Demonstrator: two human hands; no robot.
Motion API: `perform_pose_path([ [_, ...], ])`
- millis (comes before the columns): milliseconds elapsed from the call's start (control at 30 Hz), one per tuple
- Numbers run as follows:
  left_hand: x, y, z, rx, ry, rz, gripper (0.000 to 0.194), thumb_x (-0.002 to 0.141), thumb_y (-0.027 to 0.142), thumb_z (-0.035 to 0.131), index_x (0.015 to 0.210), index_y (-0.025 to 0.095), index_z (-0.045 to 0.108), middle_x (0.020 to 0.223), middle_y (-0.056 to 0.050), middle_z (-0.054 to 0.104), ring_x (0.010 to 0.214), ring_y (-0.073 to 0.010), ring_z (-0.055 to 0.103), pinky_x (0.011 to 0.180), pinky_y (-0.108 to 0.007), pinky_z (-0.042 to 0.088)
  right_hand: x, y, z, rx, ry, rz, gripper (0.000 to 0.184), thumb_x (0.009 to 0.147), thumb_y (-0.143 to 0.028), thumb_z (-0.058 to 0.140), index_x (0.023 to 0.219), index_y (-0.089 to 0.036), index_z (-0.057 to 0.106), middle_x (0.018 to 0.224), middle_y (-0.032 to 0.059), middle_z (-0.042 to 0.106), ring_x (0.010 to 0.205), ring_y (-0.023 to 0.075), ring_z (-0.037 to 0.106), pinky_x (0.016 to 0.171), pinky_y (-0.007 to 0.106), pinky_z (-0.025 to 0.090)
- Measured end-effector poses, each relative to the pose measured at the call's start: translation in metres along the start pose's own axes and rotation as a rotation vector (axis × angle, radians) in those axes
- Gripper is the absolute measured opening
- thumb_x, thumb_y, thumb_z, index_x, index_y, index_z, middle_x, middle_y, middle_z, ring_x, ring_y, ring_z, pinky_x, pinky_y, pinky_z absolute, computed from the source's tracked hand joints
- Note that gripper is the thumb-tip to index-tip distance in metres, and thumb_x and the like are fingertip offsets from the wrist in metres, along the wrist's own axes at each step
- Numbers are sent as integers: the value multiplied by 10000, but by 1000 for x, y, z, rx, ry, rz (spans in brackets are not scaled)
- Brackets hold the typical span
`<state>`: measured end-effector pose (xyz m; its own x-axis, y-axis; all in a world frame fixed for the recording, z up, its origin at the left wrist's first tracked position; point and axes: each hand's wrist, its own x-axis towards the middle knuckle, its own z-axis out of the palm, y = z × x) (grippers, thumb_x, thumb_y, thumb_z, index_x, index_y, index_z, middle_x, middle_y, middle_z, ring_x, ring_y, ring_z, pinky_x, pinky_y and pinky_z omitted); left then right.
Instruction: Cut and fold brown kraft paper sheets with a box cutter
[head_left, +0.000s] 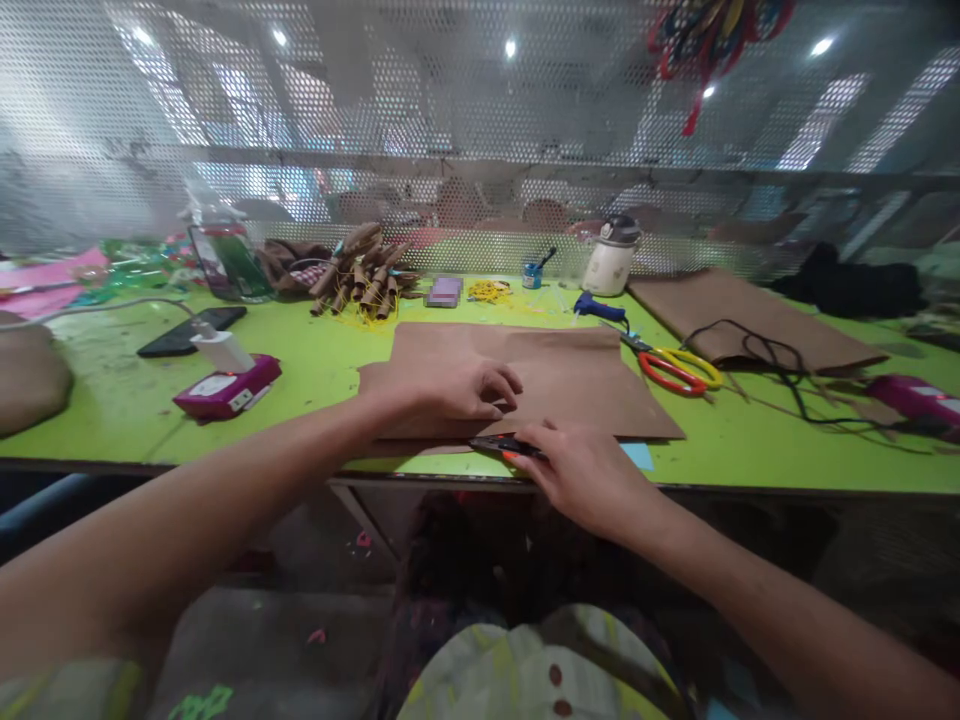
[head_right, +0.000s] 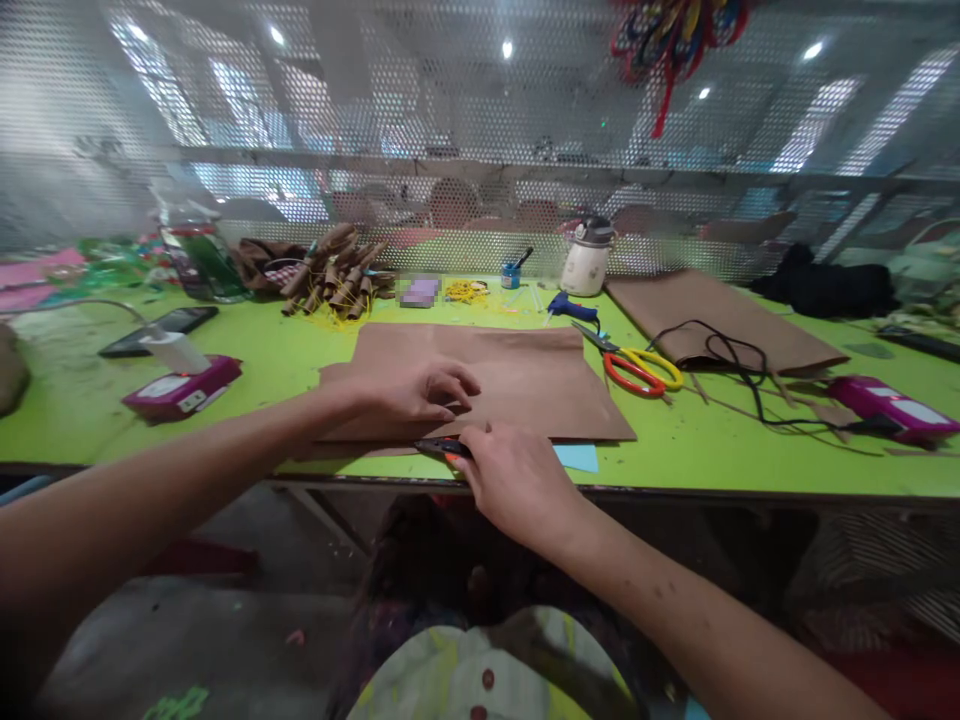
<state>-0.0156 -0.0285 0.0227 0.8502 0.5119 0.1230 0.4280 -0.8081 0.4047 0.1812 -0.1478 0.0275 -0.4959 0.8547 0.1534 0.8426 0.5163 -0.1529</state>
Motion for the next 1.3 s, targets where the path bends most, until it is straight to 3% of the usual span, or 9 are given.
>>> perform_pose_path([
  [200, -39, 15, -33, 209, -104, -54, 215, 850, 261, 585, 956, 176, 751, 992, -100, 668, 924, -200, 606, 837, -287, 472, -1, 5, -2, 15, -24, 4, 258, 954, -352, 487, 1054, -217, 683, 900, 85, 708, 803, 240, 666, 639, 308, 389],
  [333, -74, 6, -43, 123, -189, -155, 291, 842, 245, 598, 1108, 186, 699, 1197, -102, 607, 1050, -208, 595, 908, -282, 467, -2, 10, -2, 41, -29, -6, 244, 950, -343, 501, 1048, -215, 684, 920, 85, 713, 816, 240, 668, 650, 309, 394],
  [467, -91, -11, -41, 18, -191, -146, 387, 870, 267, 594, 1254, 233, 627, 1333, -104, 546, 1192, -239, 538, 1009, -323, 418, -2, 11, 0, 56, -28, -16, 250, 956, -348, 494, 1049, -205, 676, 908, 84, 708, 823, 236, 660, 667, 309, 399],
  [667, -93, -27, -40, -110, -241, -128, 417, 896, 315, 583, 1309, 251, 592, 1409, -112, 486, 1270, -245, 484, 1034, -313, 394, 3, 4, 3, 81, -28, -34, 259, 964, -355, 475, 1052, -203, 665, 913, 84, 702, 850, 240, 658, 695, 315, 408],
  [967, -88, -16, -43, -168, -235, -193, 445, 834, 343, 655, 1269, 250, 630, 1360, -112, 515, 1141, -246, 557, 927, -293, 459, 10, -12, 2, 36, -15, -65, 262, 966, -340, 465, 1018, -199, 680, 868, 93, 701, 805, 242, 648, 670, 319, 392],
  [1300, -87, -17, -44, -116, -265, -183, 420, 872, 220, 558, 1289, 231, 609, 1369, -101, 513, 1224, -227, 508, 989, -295, 421, 5, 1, 3, 117, 20, -71, 261, 958, -347, 493, 1050, -194, 684, 924, 83, 712, 876, 240, 652, 719, 312, 416],
])
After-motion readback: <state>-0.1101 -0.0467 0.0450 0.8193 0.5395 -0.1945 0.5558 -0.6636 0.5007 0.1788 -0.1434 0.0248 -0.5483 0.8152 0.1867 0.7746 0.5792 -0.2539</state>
